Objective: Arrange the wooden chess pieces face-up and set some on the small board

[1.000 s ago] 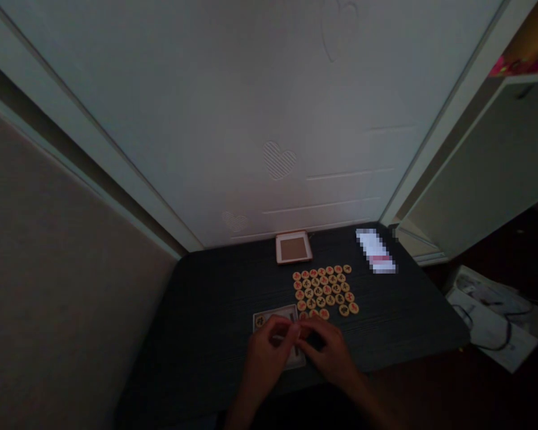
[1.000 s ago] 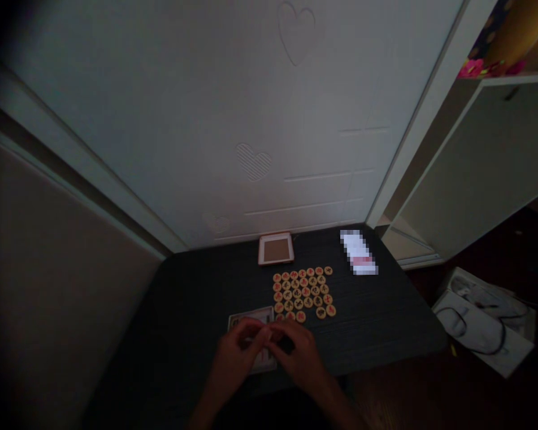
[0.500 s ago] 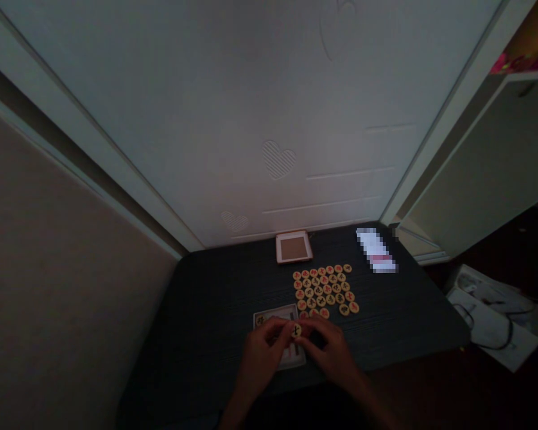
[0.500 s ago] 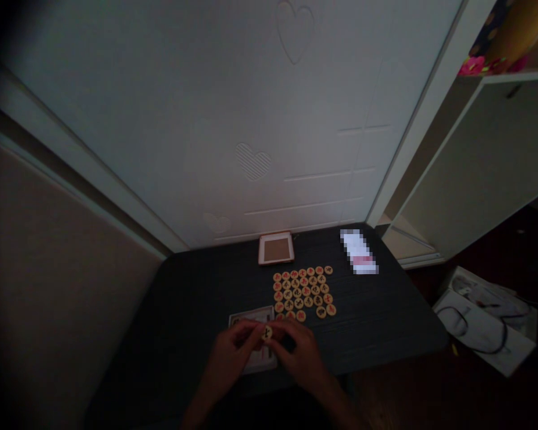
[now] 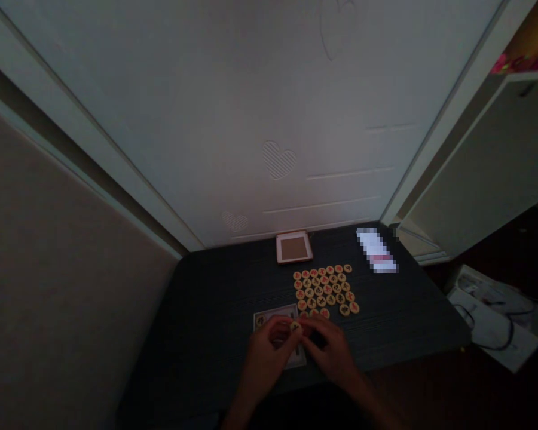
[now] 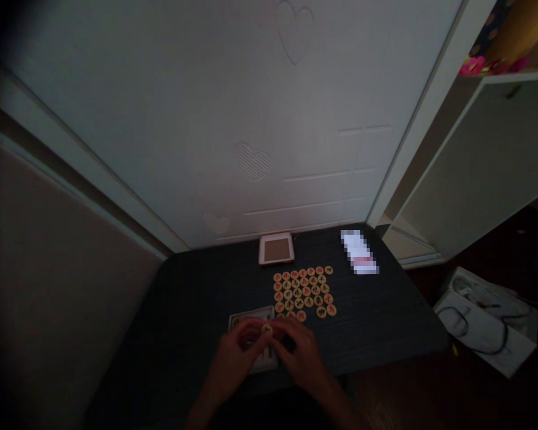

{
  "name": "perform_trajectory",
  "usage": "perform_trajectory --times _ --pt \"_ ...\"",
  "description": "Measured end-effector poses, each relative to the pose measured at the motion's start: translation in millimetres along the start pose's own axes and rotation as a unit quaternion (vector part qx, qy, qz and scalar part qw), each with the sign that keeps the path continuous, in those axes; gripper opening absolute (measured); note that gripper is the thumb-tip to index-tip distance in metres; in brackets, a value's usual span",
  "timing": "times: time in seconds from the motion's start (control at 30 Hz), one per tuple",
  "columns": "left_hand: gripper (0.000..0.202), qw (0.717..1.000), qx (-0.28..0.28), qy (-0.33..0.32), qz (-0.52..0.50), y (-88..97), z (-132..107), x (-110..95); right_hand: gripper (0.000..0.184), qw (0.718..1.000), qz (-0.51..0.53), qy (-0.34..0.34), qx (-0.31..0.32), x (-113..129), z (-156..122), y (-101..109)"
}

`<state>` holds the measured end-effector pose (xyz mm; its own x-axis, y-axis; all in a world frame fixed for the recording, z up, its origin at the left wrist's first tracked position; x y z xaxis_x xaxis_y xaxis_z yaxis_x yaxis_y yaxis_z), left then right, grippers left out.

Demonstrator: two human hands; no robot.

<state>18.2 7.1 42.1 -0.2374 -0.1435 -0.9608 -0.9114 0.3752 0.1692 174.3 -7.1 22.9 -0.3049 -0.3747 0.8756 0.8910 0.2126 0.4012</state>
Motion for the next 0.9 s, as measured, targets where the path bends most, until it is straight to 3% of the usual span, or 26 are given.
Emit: perform_trajectory --times 0.4,0.73,0.9 --pt "0.021 0.999 0.036 0.000 -0.016 0.4 3 7 0.031 0.999 -0.004 0.027 0.024 5 1 -4" --pt "0.033 0.997 0.061 0.004 0.047 -3.8 -4 -5 0.031 1.000 -0.004 0.016 0.008 8 2 0" --pt "0.037 0.996 0.071 0.005 0.056 4.3 -11 -6 0.020 0.999 0.037 0.007 0.021 9 5 1"
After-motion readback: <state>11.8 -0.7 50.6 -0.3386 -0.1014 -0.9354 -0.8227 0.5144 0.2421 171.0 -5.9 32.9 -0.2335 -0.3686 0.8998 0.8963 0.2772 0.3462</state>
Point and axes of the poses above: each hand's wrist, its own z-axis towards the middle knuckle, its own y-axis out of the back of the hand, x = y × z, the point moved 8 cm from there along z, towards the middle knuckle, and after that the axes turned 14 degrees about x, right-handed, at the moved point
